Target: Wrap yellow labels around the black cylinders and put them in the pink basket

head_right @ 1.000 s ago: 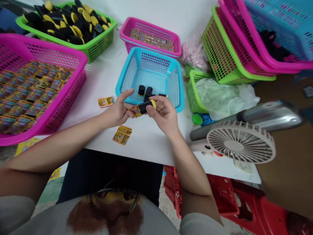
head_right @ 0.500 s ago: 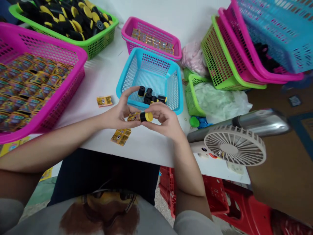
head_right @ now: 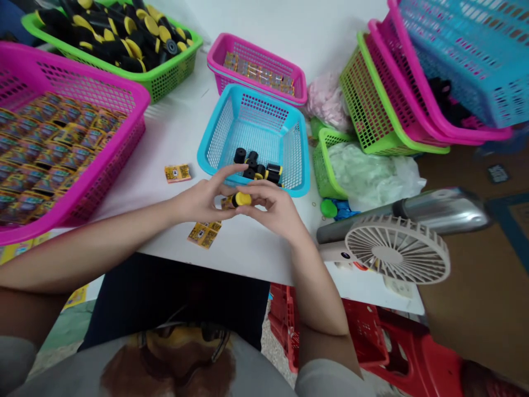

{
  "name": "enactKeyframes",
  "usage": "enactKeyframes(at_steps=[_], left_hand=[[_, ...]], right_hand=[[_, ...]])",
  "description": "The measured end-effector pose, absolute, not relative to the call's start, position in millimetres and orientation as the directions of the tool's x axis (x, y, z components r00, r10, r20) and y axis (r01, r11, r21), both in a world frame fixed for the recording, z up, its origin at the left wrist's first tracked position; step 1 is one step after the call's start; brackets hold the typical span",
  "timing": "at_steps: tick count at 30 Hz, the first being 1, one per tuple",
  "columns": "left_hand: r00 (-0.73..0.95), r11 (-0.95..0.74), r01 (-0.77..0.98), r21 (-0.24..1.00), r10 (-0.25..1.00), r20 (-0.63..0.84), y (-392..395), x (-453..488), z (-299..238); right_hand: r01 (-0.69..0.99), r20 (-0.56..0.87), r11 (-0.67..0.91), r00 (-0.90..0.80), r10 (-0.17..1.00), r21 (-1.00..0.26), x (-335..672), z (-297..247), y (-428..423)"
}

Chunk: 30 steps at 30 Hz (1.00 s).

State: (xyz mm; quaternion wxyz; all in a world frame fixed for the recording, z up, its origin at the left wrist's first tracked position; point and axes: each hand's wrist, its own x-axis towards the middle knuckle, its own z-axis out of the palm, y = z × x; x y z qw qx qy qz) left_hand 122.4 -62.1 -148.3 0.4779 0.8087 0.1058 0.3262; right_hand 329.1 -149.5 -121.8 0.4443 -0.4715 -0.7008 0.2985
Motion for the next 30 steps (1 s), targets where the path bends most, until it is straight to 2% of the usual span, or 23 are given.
enactKeyframes(at_steps=[4,8,13,19,25,30], left_hand=[[0.726,-0.352,-0.211,0.912,0.568,0.387,-67,125,-148],[0.742,-0.143,-0.31,0.94,0.582,0.333,-70,127,-145],[0.73,-0.01,-0.349,0.937,0.624,0.279,-67,128,-141],[0.715,0.033,-0.376,0.926,0.646,0.268,-73,130,-142],[0.806,0.036,-0.32,0.947,0.536,0.252,-89,134,-142],[0.843,0.053,-0.309,0.95,0.477,0.248,-91,130,-142]], right_hand=[[0.585,0.543,0.563,-0.235,0.806,-0.583,323,-132,-147],[0.759,0.566,0.541,-0.282,0.775,-0.362,322,-136,-149],[0.808,0.649,0.562,-0.333,0.684,-0.179,317,-136,-155],[0.811,0.715,0.57,-0.321,0.621,-0.131,296,-137,-159],[0.791,0.803,0.608,-0.316,0.506,-0.072,287,-138,-162],[0.761,0.781,0.635,-0.313,0.541,-0.134,286,-140,-164]])
